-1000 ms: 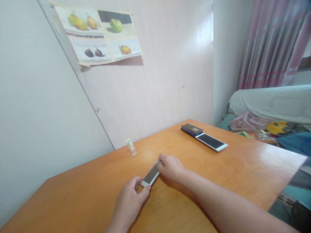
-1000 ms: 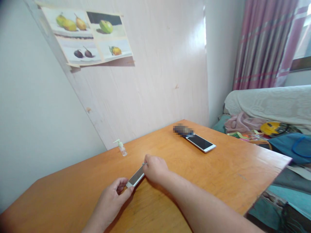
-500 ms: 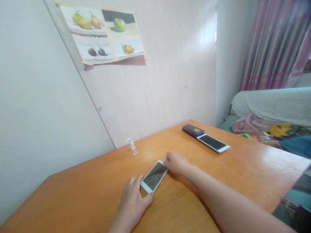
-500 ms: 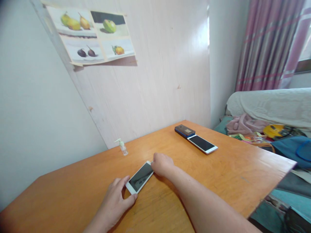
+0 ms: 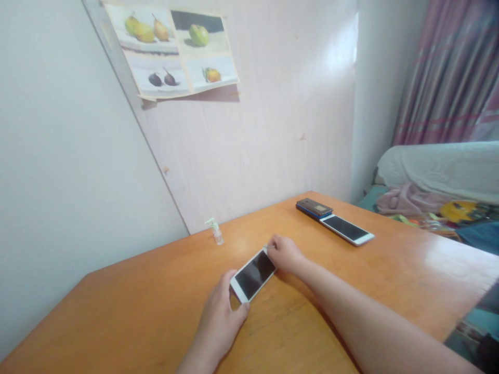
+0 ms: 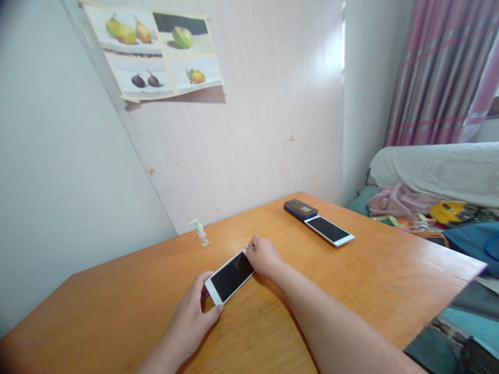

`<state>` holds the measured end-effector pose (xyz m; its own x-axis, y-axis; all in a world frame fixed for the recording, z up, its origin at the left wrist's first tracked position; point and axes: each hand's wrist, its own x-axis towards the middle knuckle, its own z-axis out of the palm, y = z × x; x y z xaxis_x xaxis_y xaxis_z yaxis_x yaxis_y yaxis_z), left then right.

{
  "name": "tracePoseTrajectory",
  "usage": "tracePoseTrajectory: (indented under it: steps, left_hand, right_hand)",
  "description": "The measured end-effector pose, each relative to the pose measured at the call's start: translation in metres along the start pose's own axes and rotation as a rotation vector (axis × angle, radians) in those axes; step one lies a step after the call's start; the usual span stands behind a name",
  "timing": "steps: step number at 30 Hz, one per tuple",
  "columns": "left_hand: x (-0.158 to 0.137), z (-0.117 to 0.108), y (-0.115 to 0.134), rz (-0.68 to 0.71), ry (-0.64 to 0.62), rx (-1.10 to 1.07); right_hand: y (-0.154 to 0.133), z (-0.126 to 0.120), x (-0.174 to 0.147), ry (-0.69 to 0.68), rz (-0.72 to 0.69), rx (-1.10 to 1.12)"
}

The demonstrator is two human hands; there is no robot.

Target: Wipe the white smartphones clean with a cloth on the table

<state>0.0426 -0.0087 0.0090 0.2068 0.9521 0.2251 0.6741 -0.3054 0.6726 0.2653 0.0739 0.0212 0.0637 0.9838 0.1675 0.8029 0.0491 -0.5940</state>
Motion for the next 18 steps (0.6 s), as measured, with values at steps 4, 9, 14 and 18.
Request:
tracePoseTrajectory:
  steps: [4,9,14,18]
  left_hand:
    - [-0.001,0.004,0.003,0.005,-0.041,-0.124]
    - [0.000,0.004,0.004,-0.021,0.035,-0.084]
    - [-0.001,0.002,0.010,-0.032,0.062,-0.069]
    - [-0.003,0.001,0.013,-0.029,0.065,-0.044]
  right_hand:
    - [-0.005,-0.008,0.001,0.082,-0.013,0.077]
    - [-0.016,-0.015,-0.011,0.120,-0.015,0.085]
    - [-0.042,-0.006,-0.044,0.032,-0.247,0.065]
    - [-0.048,-0.007,-0.051,-0.022,-0.327,0.060]
